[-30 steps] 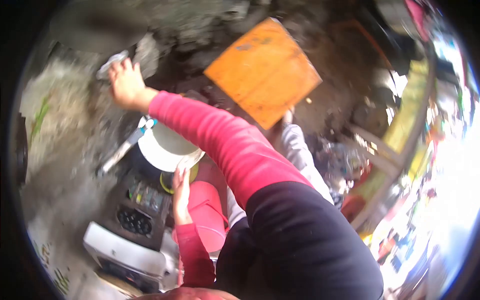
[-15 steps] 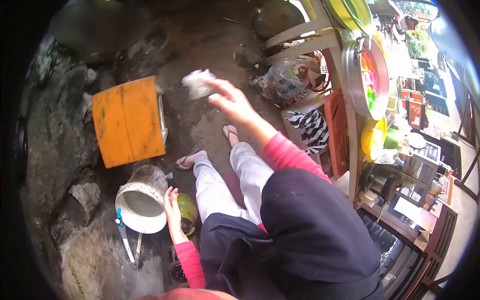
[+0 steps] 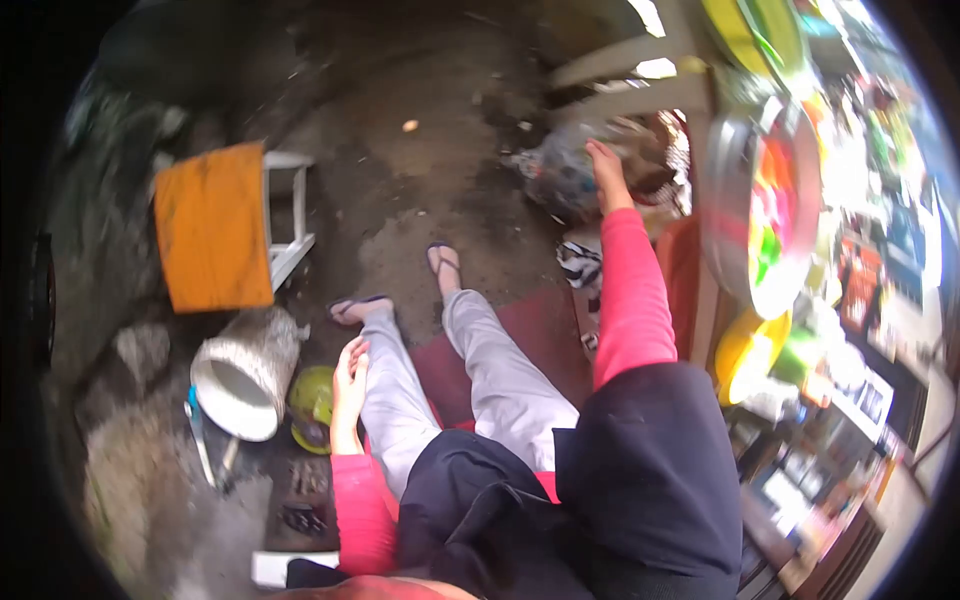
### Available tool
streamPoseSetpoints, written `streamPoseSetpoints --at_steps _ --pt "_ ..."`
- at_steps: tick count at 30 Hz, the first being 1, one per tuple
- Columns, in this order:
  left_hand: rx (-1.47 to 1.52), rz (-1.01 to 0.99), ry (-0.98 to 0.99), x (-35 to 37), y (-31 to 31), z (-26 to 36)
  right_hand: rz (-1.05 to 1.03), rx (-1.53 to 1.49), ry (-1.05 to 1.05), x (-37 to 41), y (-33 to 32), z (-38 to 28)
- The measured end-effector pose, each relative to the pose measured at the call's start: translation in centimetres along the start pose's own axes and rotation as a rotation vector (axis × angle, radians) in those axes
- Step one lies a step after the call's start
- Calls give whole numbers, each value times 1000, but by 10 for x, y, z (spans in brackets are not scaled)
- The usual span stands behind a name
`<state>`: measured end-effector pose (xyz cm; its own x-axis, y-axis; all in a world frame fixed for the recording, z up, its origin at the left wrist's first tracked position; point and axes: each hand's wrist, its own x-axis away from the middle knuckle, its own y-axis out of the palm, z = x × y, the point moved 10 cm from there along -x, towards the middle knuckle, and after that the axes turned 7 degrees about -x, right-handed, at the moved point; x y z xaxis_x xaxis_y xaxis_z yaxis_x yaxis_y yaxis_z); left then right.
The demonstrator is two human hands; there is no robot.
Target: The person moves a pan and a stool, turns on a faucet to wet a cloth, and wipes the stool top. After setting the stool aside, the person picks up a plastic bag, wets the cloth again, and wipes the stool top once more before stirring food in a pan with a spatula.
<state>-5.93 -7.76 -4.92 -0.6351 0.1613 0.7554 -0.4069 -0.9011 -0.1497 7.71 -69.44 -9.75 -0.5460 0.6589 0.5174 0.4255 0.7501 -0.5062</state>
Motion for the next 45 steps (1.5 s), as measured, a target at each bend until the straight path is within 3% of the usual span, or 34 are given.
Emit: streamPoseSetpoints --at_steps 2,4,7,9,10,11,15,18,20,22,25,26,28,30,32,34,38,40,41,43,44,45 --pt "30 59 73 1 -13 -12 -122 -43 112 38 80 -30" --pt "193 161 76 9 -44 -22 -402 55 24 69 180 -39" --pt "507 401 116 24 -118 -53 -763 211 -363 201 339 -94" --pt "696 562 99 30 -170 -86 -947 321 -553 342 419 -154" --pt "778 636 112 33 -197 -96 -1052 287 -857 409 461 -176" --pt "861 703 172 34 -223 -116 -1125 290 -995 473 494 -192" --pt "1250 891 329 32 -309 -174 -1393 208 -1545 668 620 -179" --pt "1375 911 379 12 -350 -218 -1335 489 -1967 759 687 -141" --pt "1537 899 286 1 -368 -236 -1254 712 -2234 792 722 -113" --pt "1542 842 346 -7 -388 -248 -1240 814 -2299 805 754 -94" --pt "1540 852 357 -16 -415 -262 -1327 713 -2338 813 779 -85" --pt "1570 857 357 -21 -422 -268 -1288 531 -2430 820 778 -91" --pt "1671 873 458 -28 -439 -272 -1332 610 -2479 828 783 -94" --pt "1740 925 480 -37 -443 -276 -1439 333 -2528 835 780 -100" --pt "1745 894 624 -43 -458 -275 -1484 333 -2571 838 789 -101" --pt "1742 917 583 -48 -452 -284 -1571 432 -2543 838 787 -95" --pt "1772 1003 702 -50 -467 -288 -1788 315 -1933 818 819 -96" --pt "1871 1007 844 -46 -477 -280 -1829 259 -751 762 857 -69" --pt "1865 901 874 -50 -479 -276 -1803 184 -337 742 866 -47" --pt "1829 609 922 -70 -479 -283 -1654 106 -168 726 864 -35" --pt "1836 615 921 -77 -476 -290 -1580 94 -138 716 863 -22" --pt "1670 803 854 -71 -479 -297 -1617 -45 22 715 867 -7"
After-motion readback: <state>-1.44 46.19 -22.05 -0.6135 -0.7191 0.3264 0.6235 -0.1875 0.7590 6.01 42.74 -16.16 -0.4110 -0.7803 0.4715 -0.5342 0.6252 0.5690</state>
